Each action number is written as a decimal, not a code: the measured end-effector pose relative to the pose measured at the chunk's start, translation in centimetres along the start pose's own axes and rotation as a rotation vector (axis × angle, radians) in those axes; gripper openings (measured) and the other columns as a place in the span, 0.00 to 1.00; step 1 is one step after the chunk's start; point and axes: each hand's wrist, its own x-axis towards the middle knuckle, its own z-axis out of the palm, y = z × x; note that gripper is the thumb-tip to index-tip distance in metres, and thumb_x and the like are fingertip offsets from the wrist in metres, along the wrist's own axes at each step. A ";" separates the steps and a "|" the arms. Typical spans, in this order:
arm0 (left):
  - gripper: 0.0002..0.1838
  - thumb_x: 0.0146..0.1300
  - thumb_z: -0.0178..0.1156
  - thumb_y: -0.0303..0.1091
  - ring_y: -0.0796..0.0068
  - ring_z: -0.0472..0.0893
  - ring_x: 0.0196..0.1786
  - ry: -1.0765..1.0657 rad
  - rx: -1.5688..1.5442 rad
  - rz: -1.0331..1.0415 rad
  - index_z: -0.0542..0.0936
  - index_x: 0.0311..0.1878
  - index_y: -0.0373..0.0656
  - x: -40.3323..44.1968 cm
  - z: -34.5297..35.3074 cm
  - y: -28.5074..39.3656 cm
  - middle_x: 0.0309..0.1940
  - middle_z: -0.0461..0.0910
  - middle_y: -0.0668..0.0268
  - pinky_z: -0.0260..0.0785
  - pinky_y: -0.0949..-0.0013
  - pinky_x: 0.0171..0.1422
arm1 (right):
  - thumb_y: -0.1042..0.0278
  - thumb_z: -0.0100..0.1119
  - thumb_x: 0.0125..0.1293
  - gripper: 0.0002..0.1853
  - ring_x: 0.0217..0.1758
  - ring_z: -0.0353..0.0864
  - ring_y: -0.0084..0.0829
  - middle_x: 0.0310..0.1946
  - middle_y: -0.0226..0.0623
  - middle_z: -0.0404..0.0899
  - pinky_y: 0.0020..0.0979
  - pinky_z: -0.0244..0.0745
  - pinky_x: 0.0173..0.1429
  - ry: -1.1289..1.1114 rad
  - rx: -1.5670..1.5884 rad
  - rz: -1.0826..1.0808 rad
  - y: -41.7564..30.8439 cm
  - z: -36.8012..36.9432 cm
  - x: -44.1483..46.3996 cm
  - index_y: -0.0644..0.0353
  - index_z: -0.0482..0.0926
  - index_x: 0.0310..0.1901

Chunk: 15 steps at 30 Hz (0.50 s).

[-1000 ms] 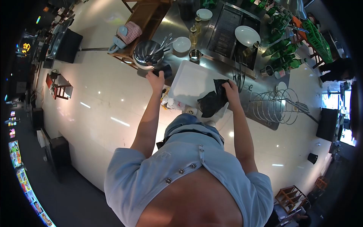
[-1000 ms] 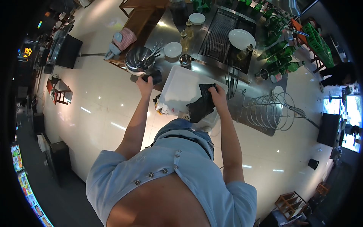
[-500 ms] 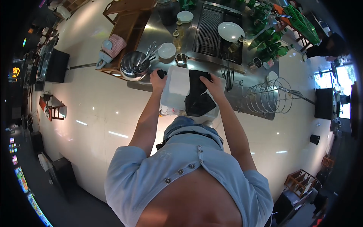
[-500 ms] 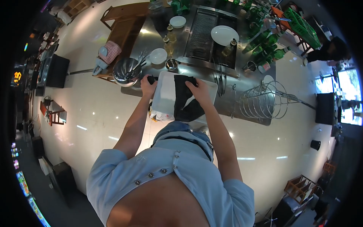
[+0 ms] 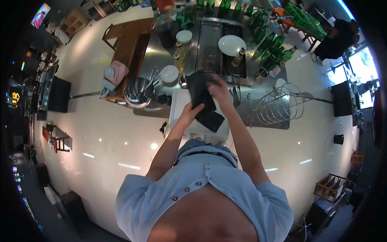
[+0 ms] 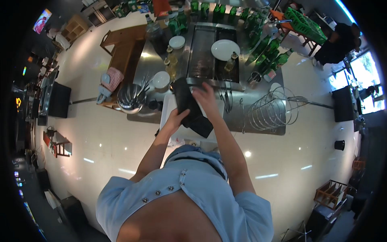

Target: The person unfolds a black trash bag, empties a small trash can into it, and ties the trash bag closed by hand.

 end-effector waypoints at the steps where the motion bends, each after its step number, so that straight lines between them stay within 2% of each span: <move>1: 0.15 0.61 0.59 0.35 0.76 0.78 0.40 0.046 -0.277 0.000 0.76 0.47 0.35 0.1 0.2 0.7 0.39 0.79 0.65 0.70 0.73 0.45 | 0.60 0.65 0.56 0.24 0.37 0.75 0.22 0.37 0.32 0.79 0.24 0.70 0.44 -0.111 0.058 0.041 0.6 -0.6 0.0 0.64 0.74 0.50; 2: 0.15 0.62 0.57 0.33 0.72 0.79 0.43 0.063 -0.373 0.028 0.73 0.50 0.37 0.8 -0.4 0.7 0.44 0.78 0.63 0.72 0.70 0.49 | 0.60 0.65 0.56 0.23 0.37 0.76 0.23 0.37 0.33 0.79 0.25 0.70 0.44 -0.330 -0.144 0.064 1.5 -1.7 0.1 0.65 0.74 0.50; 3: 0.16 0.63 0.57 0.34 0.71 0.78 0.46 0.085 -0.382 0.047 0.73 0.51 0.39 0.8 -0.3 1.7 0.45 0.78 0.63 0.71 0.68 0.52 | 0.60 0.65 0.55 0.23 0.38 0.76 0.23 0.37 0.34 0.79 0.26 0.71 0.44 -0.543 -0.354 0.092 1.9 -2.7 0.1 0.66 0.75 0.49; 5: 0.16 0.65 0.54 0.38 0.70 0.78 0.48 0.086 -0.485 0.044 0.71 0.52 0.40 2.0 -1.5 1.5 0.44 0.78 0.64 0.71 0.68 0.54 | 0.61 0.66 0.55 0.20 0.37 0.76 0.23 0.35 0.33 0.80 0.27 0.71 0.44 -0.609 -0.593 0.282 0.3 -3.0 -1.7 0.66 0.77 0.45; 6: 0.20 0.66 0.52 0.45 0.71 0.77 0.49 0.003 -0.532 0.015 0.70 0.54 0.42 1.4 -1.0 2.6 0.44 0.77 0.65 0.70 0.65 0.54 | 0.61 0.66 0.55 0.20 0.37 0.76 0.23 0.35 0.33 0.80 0.27 0.71 0.44 -0.602 -0.600 0.267 0.7 -3.1 -2.0 0.66 0.77 0.45; 7: 0.20 0.66 0.52 0.45 0.71 0.77 0.49 -0.009 -0.531 0.023 0.70 0.54 0.42 1.1 -0.9 2.5 0.44 0.77 0.65 0.70 0.65 0.54 | 0.62 0.66 0.55 0.18 0.36 0.76 0.22 0.34 0.33 0.80 0.26 0.71 0.43 -0.447 -0.494 0.207 1.6 -3.1 -2.1 0.66 0.78 0.42; 8: 0.22 0.65 0.52 0.48 0.71 0.76 0.49 -0.071 -0.388 -0.081 0.69 0.54 0.43 0.8 -1.0 2.2 0.45 0.76 0.66 0.69 0.64 0.53 | 0.62 0.66 0.54 0.16 0.36 0.76 0.22 0.32 0.32 0.80 0.25 0.71 0.42 -0.294 -0.385 0.148 2.3 -3.1 -2.1 0.66 0.79 0.40; 9: 0.23 0.65 0.52 0.50 0.72 0.75 0.49 -0.130 -0.246 -0.186 0.68 0.55 0.43 0.3 -0.7 1.9 0.45 0.75 0.66 0.69 0.62 0.53 | 0.62 0.66 0.54 0.16 0.36 0.76 0.22 0.32 0.32 0.80 0.25 0.71 0.42 -0.292 -0.388 0.141 2.1 -2.9 -2.2 0.66 0.79 0.40; 10: 0.24 0.65 0.52 0.47 0.76 0.71 0.51 -0.138 -0.066 -0.263 0.64 0.60 0.46 0.0 0.0 1.7 0.48 0.71 0.67 0.67 0.59 0.52 | 0.63 0.66 0.55 0.16 0.35 0.76 0.21 0.31 0.32 0.80 0.24 0.71 0.41 -0.120 -0.353 0.087 1.7 -2.6 -2.3 0.66 0.79 0.39; 11: 0.20 0.63 0.56 0.42 0.78 0.74 0.46 -0.222 0.048 -0.269 0.70 0.55 0.42 -0.6 0.5 1.5 0.44 0.75 0.68 0.69 0.66 0.48 | 0.63 0.66 0.55 0.15 0.34 0.76 0.21 0.30 0.32 0.80 0.24 0.71 0.40 0.050 -0.319 0.029 1.2 -2.7 -2.1 0.67 0.80 0.38; 13: 0.16 0.60 0.60 0.36 0.80 0.76 0.38 -0.205 0.387 -0.186 0.75 0.47 0.37 0.1 0.8 -0.1 0.36 0.78 0.69 0.69 0.74 0.42 | 0.62 0.66 0.55 0.18 0.35 0.76 0.21 0.33 0.32 0.80 0.22 0.71 0.39 0.092 -0.325 0.011 2.1 -3.3 -1.3 0.67 0.78 0.41; 14: 0.11 0.58 0.62 0.31 0.81 0.77 0.32 -0.127 0.246 -0.093 0.78 0.41 0.35 0.3 0.9 -1.1 0.30 0.79 0.69 0.69 0.79 0.37 | 0.60 0.66 0.55 0.19 0.33 0.77 0.22 0.33 0.33 0.80 0.22 0.71 0.38 0.096 -0.188 -0.022 2.6 -3.5 -0.9 0.68 0.77 0.41; 15: 0.11 0.59 0.61 0.32 0.82 0.76 0.32 -0.056 0.182 -0.078 0.78 0.41 0.36 0.5 1.0 -1.1 0.30 0.79 0.69 0.69 0.78 0.36 | 0.59 0.66 0.55 0.20 0.32 0.77 0.23 0.33 0.34 0.80 0.22 0.72 0.36 0.100 -0.049 -0.052 2.7 -3.6 -0.9 0.68 0.76 0.41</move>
